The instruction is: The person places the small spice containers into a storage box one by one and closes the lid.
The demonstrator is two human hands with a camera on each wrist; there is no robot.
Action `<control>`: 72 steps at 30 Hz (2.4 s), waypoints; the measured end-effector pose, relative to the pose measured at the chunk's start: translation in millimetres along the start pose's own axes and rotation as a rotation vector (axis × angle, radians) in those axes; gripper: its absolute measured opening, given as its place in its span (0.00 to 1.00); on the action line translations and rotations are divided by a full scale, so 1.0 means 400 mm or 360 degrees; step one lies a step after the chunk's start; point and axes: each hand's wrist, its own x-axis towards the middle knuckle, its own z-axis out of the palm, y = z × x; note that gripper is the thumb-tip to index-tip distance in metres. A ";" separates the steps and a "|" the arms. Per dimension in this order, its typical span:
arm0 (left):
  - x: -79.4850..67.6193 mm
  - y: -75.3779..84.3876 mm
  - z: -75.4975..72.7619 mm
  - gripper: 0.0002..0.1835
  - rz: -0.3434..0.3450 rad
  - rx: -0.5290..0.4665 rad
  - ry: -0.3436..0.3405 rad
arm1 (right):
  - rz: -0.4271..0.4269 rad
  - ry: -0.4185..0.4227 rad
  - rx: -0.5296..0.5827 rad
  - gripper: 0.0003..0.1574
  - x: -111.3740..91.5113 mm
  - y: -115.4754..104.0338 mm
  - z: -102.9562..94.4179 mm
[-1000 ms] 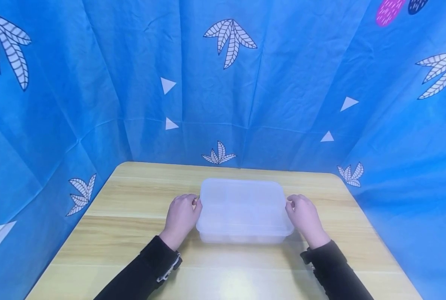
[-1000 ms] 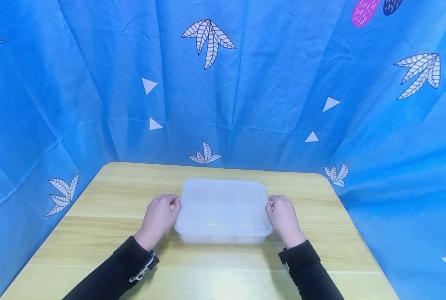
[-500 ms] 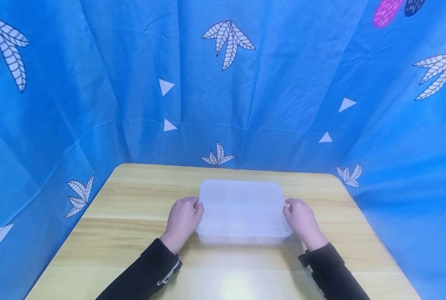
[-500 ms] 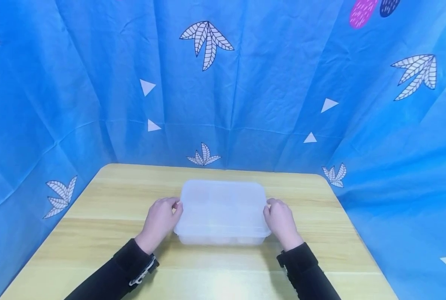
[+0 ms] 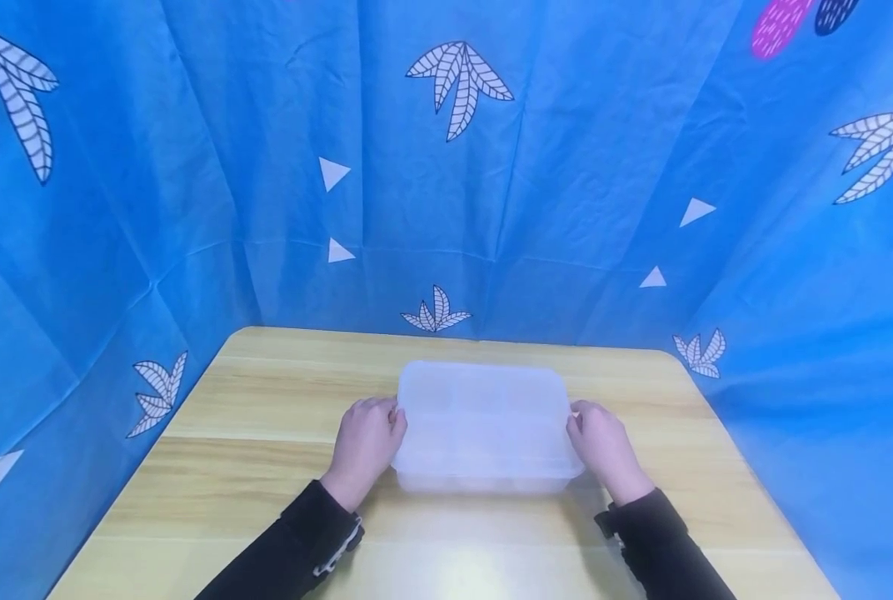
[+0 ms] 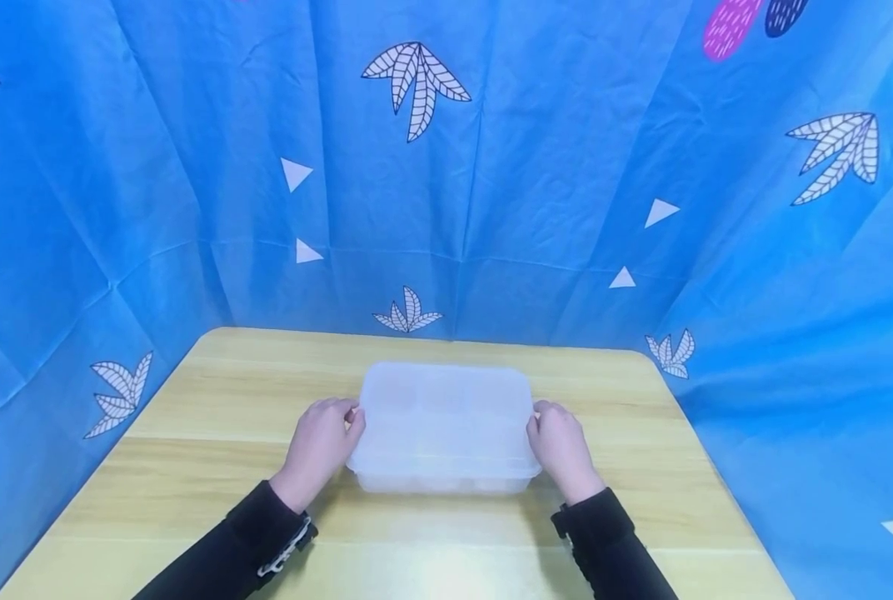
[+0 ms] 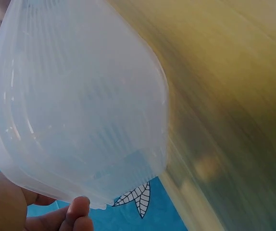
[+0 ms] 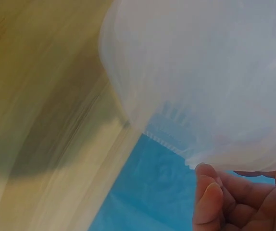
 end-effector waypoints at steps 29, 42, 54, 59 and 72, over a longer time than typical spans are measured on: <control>0.018 -0.001 0.002 0.26 0.0040 -0.0027 0.0030 | -0.0014 0.0010 0.0025 0.22 0.022 0.000 -0.009; 0.007 -0.003 -0.002 0.14 -0.0098 -0.0144 0.0068 | -0.0025 0.0103 0.0015 0.21 0.020 0.012 -0.005; -0.003 0.000 0.000 0.15 -0.0171 -0.0133 0.0028 | 0.0024 0.0042 0.0031 0.23 0.016 0.004 -0.003; -0.004 0.001 0.002 0.16 -0.0165 -0.0148 0.0004 | 0.0013 0.0043 0.0026 0.23 0.016 0.008 -0.001; -0.001 0.003 0.000 0.10 -0.0058 -0.0068 0.0015 | -0.0012 0.0033 0.0015 0.22 0.014 0.005 0.004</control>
